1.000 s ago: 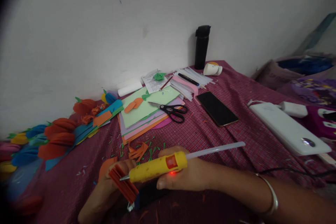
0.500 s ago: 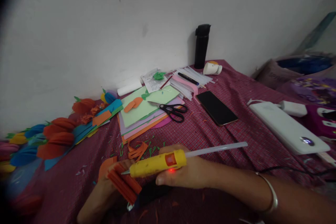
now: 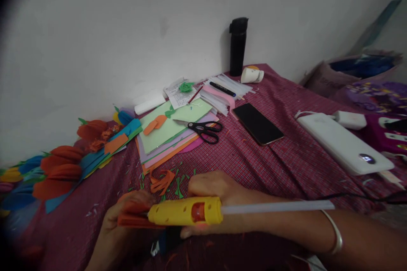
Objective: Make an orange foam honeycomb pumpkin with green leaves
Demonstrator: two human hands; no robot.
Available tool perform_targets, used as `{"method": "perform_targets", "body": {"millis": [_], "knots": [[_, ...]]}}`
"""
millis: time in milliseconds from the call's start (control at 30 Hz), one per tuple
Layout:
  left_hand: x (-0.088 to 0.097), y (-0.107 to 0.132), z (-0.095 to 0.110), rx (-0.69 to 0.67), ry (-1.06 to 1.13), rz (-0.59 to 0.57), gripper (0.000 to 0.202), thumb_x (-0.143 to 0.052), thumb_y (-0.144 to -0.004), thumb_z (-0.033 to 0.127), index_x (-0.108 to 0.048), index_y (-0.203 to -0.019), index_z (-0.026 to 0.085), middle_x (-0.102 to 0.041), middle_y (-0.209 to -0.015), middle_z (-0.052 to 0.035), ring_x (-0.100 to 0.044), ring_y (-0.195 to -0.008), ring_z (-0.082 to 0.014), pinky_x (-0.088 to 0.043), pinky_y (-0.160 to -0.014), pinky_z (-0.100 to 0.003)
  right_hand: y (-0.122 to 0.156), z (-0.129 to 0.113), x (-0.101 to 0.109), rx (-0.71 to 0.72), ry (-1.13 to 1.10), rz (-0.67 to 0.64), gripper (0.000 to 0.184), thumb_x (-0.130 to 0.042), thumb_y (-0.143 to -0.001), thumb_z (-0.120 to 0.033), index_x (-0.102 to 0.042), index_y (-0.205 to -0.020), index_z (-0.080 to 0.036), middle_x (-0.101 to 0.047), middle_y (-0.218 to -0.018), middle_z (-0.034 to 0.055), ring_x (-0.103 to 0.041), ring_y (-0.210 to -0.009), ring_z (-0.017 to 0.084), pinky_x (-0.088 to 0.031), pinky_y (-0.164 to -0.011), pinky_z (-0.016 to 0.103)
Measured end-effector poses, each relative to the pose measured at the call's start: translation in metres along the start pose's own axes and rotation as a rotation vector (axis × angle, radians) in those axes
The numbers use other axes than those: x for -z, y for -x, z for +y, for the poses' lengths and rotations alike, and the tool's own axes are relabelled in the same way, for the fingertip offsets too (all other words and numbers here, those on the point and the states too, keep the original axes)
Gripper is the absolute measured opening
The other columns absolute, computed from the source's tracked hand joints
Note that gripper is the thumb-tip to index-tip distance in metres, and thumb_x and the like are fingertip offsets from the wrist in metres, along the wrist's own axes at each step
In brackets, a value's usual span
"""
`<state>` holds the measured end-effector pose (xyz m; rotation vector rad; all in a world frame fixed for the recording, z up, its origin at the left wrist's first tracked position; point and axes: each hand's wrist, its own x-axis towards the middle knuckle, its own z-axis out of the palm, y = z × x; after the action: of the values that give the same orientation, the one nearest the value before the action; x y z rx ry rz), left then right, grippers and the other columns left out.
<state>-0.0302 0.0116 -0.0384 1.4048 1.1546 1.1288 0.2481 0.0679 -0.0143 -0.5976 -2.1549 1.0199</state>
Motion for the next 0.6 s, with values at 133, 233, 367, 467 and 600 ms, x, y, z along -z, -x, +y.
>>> {"method": "perform_targets", "body": {"millis": [133, 233, 367, 467, 600], "knots": [[-0.003, -0.002, 0.007, 0.025, 0.019, -0.071, 0.01, -0.071, -0.081, 0.03, -0.079, -0.083, 0.024, -0.072, -0.083, -0.0042, -0.065, -0.077, -0.0206, -0.051, -0.072, -0.028, -0.001, -0.004, 0.004, -0.066, 0.014, -0.017, 0.057, -0.058, -0.078, -0.072, -0.047, -0.063, -0.018, -0.039, -0.061, -0.0053, -0.034, -0.053, 0.007, -0.022, -0.049, 0.024], [-0.005, -0.004, 0.014, 0.033, -0.022, -0.132, 0.012, -0.074, -0.079, 0.033, -0.081, -0.086, 0.026, -0.076, -0.089, -0.0062, -0.067, -0.081, -0.0232, -0.052, -0.071, -0.028, -0.003, -0.007, 0.007, -0.07, 0.021, -0.011, 0.058, -0.055, -0.08, -0.073, -0.047, -0.063, -0.018, -0.039, -0.061, -0.0051, -0.034, -0.053, 0.008, -0.023, -0.049, 0.024], [-0.004, -0.003, 0.017, 0.008, 0.012, -0.085, 0.011, -0.078, -0.075, 0.03, -0.082, -0.085, 0.029, -0.076, -0.084, -0.0045, -0.066, -0.075, -0.0216, -0.052, -0.071, -0.028, -0.002, -0.005, 0.005, -0.051, 0.034, -0.011, 0.059, -0.054, -0.08, -0.074, -0.047, -0.064, -0.018, -0.039, -0.061, -0.0049, -0.034, -0.053, 0.008, -0.024, -0.05, 0.024], [0.0, -0.001, 0.017, 0.068, 0.062, 0.01, 0.012, -0.079, -0.073, 0.031, -0.082, -0.083, 0.026, -0.075, -0.08, -0.0049, -0.064, -0.069, -0.0212, -0.052, -0.066, -0.029, 0.0, -0.001, 0.001, -0.029, 0.001, 0.007, 0.058, -0.056, -0.079, -0.073, -0.046, -0.064, -0.018, -0.039, -0.061, -0.0055, -0.033, -0.052, 0.007, -0.022, -0.049, 0.024], [-0.001, -0.004, 0.023, 0.103, 0.09, 0.059, 0.021, -0.076, -0.074, 0.043, -0.079, -0.074, 0.023, -0.071, -0.071, -0.006, -0.063, -0.065, -0.0229, -0.051, -0.059, -0.032, 0.003, 0.005, -0.003, -0.004, -0.005, 0.031, 0.056, -0.06, -0.078, -0.071, -0.047, -0.065, -0.018, -0.039, -0.061, -0.0057, -0.033, -0.052, 0.007, -0.021, -0.048, 0.024]]}}
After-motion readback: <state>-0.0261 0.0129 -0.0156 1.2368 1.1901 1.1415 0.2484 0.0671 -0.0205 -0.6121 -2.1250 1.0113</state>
